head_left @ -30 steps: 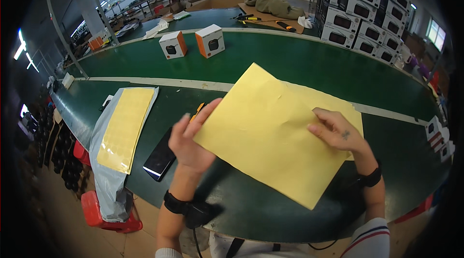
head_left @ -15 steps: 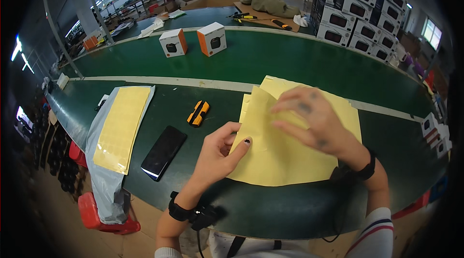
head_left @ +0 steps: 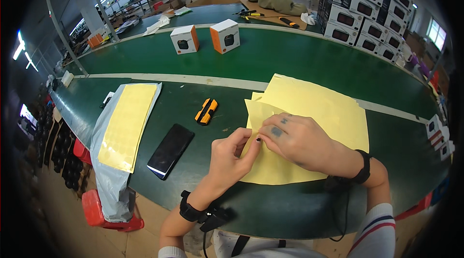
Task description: Applying circular adhesive labels to product boxes on a factory production line.
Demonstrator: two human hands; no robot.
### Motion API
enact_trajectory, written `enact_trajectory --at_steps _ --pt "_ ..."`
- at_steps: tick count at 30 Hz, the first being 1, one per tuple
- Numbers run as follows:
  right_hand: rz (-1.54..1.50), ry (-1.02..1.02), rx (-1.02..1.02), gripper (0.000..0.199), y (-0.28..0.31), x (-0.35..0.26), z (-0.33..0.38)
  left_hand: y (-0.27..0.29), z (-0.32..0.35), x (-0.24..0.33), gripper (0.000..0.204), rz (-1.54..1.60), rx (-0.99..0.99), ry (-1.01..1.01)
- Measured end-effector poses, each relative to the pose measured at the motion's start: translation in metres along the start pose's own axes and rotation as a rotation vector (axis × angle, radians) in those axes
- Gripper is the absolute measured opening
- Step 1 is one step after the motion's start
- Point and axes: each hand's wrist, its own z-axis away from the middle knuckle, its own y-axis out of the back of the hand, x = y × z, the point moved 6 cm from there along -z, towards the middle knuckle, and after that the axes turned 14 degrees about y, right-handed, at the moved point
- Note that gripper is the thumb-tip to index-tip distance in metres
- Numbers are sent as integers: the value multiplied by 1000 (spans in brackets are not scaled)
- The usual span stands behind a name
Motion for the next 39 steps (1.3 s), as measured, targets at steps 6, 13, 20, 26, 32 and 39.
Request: enact_trajectory --at_steps 6,13,20,26,32,39 --pt "-69 84 108 9 4 4 2 -1 -1 -3 9 24 -22 -1" --pt "-576 -240 260 11 3 42 11 0 -4 -6 11 145 -72 46" --pt "-387 -114 287 12 -1 31 11 -3 -7 -6 13 144 -97 73" --pt "-382 -69 341 11 -8 30 10 -4 -7 -6 14 231 -132 89" --pt "-370 -76 336 9 -10 32 9 -6 -7 -6 14 298 -194 121" --pt "-477 -83 242 9 -4 36 12 -7 -8 -4 14 388 -253 113"
